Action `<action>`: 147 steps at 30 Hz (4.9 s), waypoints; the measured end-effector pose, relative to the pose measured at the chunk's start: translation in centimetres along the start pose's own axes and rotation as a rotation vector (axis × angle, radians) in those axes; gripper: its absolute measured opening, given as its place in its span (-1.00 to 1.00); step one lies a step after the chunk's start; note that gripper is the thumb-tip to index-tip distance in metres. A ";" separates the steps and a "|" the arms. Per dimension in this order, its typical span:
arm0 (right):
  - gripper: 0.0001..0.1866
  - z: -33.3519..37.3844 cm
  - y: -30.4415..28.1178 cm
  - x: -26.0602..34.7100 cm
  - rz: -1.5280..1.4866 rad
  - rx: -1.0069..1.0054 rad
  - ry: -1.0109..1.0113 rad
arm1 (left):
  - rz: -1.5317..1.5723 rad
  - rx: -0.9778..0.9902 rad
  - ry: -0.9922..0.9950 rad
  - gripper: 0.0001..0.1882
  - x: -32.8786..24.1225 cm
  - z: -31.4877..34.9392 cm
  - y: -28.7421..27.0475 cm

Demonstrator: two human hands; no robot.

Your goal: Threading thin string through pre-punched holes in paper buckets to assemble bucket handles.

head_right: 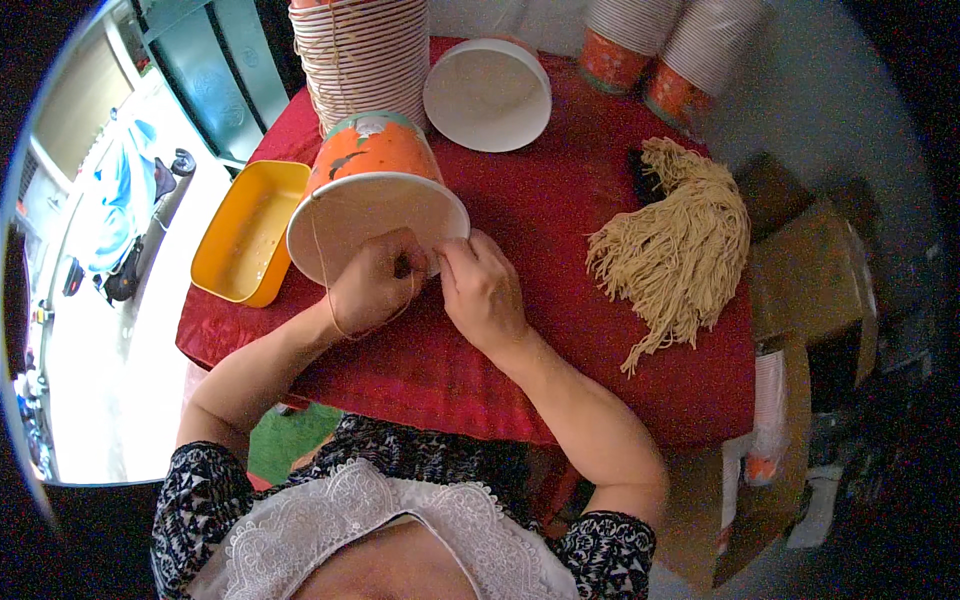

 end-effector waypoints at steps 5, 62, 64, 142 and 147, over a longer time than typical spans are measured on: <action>-0.87 0.3 0.6 -0.4 -0.031 -0.020 0.024 | -0.124 -0.081 0.092 -0.91 -0.3 0.0 0.6; -0.90 1.1 0.9 0.0 -0.022 0.318 -0.037 | 0.312 0.179 -0.128 -0.83 1.1 -0.5 -1.0; -0.90 1.0 0.9 0.0 -0.028 0.319 -0.034 | 0.439 0.213 -0.241 -0.81 1.2 -0.4 -0.5; -0.68 4.8 -24.3 5.0 -0.147 -0.300 -0.164 | 0.046 0.082 -0.062 -0.92 0.4 -0.5 0.1; -0.69 5.8 -24.1 3.5 -0.163 -0.316 -0.050 | 0.005 0.051 -0.034 -0.89 0.3 -0.7 0.1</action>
Point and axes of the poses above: each hand's wrist, its own z-axis away from the middle knuckle, its own y-axis out of the palm, x = y × z, the point moved 5 cm from there along -z, towards the middle knuckle, and after that the axes turned 7 degrees about x, right-handed, at the moved point
